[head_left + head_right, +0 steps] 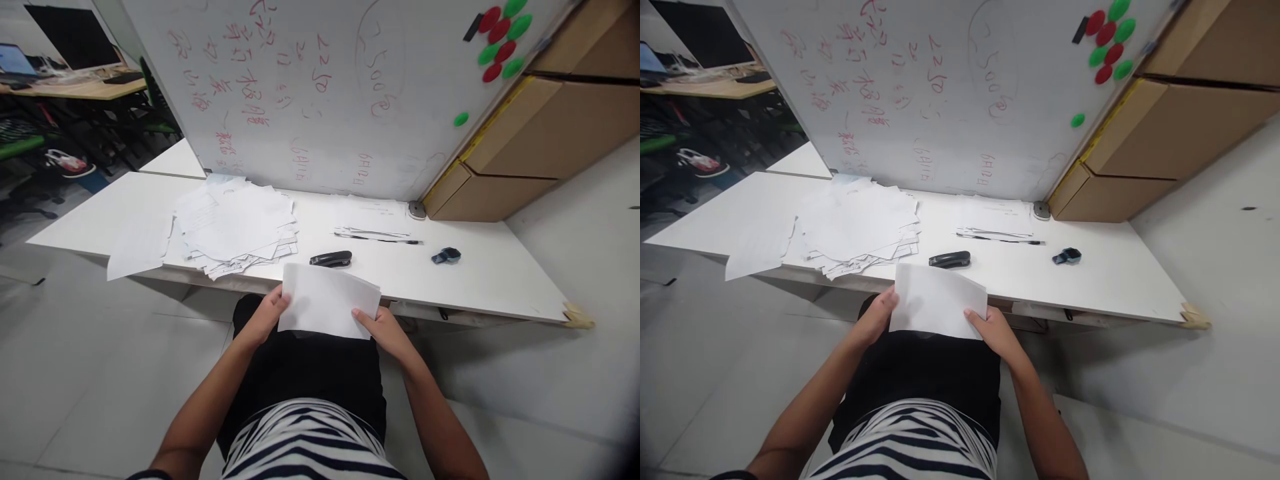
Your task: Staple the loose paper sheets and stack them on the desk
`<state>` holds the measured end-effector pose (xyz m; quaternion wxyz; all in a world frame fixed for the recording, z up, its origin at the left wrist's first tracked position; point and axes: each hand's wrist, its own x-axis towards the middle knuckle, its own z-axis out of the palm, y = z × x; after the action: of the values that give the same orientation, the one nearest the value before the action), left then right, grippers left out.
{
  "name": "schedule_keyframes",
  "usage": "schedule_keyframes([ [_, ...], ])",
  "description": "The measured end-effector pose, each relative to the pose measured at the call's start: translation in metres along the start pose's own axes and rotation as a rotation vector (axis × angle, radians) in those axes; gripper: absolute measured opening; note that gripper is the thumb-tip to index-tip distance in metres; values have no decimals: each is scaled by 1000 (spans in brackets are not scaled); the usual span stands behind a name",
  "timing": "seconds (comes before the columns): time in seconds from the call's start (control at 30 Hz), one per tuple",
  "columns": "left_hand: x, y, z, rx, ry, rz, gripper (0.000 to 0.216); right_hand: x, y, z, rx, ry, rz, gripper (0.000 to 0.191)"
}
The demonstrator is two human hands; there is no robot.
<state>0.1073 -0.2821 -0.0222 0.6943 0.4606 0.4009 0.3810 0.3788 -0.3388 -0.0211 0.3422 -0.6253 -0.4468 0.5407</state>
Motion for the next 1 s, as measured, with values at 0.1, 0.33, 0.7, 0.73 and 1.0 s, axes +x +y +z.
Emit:
schedule_keyframes([
  [0.1, 0, 6, 2, 221, 57, 6, 33, -4, -13, -4, -94, 13, -136, 38],
  [0.33, 22, 50, 21, 576, -75, 510, 25, 12, -35, 0, -127, 303, -334, 34],
  [0.7, 77, 1, -9, 1429, 251, 948, 36, 58, -8, 15, -281, 374, -426, 41],
  [0.73, 77, 1, -11, 1466, 274, 960, 39, 57, -8, 14, -298, 373, -434, 41],
  [1.0, 68, 7, -6, 1497, 188, 937, 54, 44, 5, 14, -367, 421, -348, 44],
])
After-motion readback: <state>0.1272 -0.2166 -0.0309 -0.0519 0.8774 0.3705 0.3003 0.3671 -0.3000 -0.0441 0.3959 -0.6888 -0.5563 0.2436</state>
